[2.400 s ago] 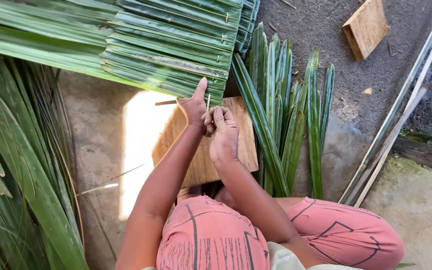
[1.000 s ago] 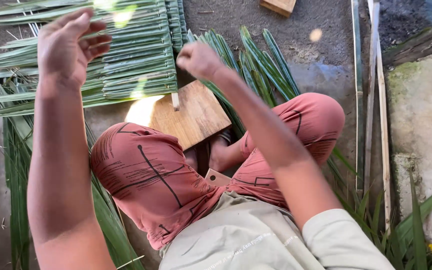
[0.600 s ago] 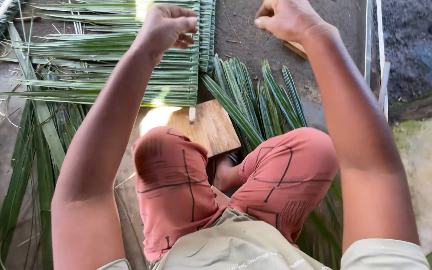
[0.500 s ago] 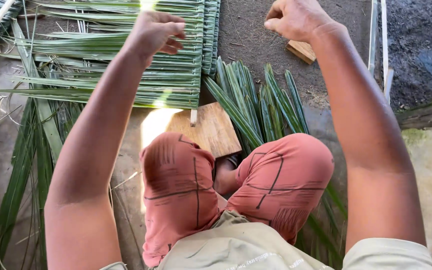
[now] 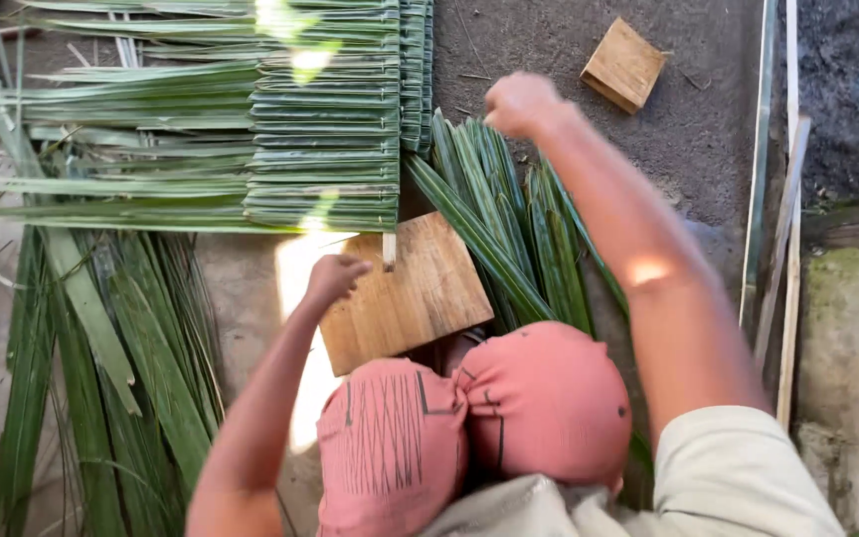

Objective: Weaving palm leaves together to create a thatched panel or mat using a wooden base and securing strips.

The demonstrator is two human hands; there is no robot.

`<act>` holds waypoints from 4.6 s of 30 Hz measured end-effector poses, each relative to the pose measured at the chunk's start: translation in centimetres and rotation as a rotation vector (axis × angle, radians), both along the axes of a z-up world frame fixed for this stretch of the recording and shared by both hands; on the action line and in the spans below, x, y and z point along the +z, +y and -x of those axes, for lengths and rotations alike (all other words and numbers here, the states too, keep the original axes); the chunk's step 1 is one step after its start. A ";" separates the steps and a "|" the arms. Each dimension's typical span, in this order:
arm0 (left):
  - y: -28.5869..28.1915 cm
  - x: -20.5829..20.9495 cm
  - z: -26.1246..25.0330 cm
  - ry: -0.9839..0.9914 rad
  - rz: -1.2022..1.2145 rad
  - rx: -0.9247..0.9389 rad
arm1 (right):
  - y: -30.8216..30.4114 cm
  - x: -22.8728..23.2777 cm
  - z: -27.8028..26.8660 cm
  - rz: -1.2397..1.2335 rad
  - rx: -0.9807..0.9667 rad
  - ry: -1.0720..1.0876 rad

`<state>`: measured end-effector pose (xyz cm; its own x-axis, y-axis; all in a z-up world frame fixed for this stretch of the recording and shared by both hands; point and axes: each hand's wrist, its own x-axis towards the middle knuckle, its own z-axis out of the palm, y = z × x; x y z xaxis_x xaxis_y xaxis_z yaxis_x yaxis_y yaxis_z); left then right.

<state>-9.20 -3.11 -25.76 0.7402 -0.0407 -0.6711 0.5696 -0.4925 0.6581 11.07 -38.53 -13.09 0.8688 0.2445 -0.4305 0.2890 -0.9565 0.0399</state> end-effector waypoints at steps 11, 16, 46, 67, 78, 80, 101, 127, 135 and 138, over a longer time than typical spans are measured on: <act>-4.4 -16.5 0.1 -0.180 0.055 0.123 | 4.6 -17.7 2.5 -0.184 -0.040 0.238; -6.7 -12.2 -0.6 -0.219 0.462 0.373 | 2.7 -20.6 2.3 -0.249 -0.074 0.237; -2.3 -14.2 -0.9 -0.323 0.382 0.690 | -1.2 -24.0 9.0 -0.828 -0.453 0.279; 35.5 -13.0 2.6 -0.493 -1.008 1.033 | -1.3 -18.5 8.6 -1.044 -0.654 0.390; 38.9 -12.9 -5.7 -0.267 -1.206 0.310 | -1.7 -18.2 8.2 -0.851 -0.648 0.354; 40.1 -13.6 -6.0 -0.249 -1.219 0.290 | -1.6 -18.3 8.0 -0.852 -0.655 0.349; 33.0 5.0 12.5 -0.218 -0.833 0.575 | 0.1 -16.0 8.0 -0.974 -0.608 0.325; -1.6 15.1 6.0 -0.860 0.243 0.322 | 9.6 -4.4 15.9 -1.267 -0.248 0.452; -2.4 13.7 4.6 -0.772 0.196 -0.068 | 9.7 -5.3 15.1 -1.378 -0.406 0.539; 2.3 13.6 9.0 -0.779 -0.268 -0.171 | 8.4 -7.2 14.4 -1.310 -0.404 0.511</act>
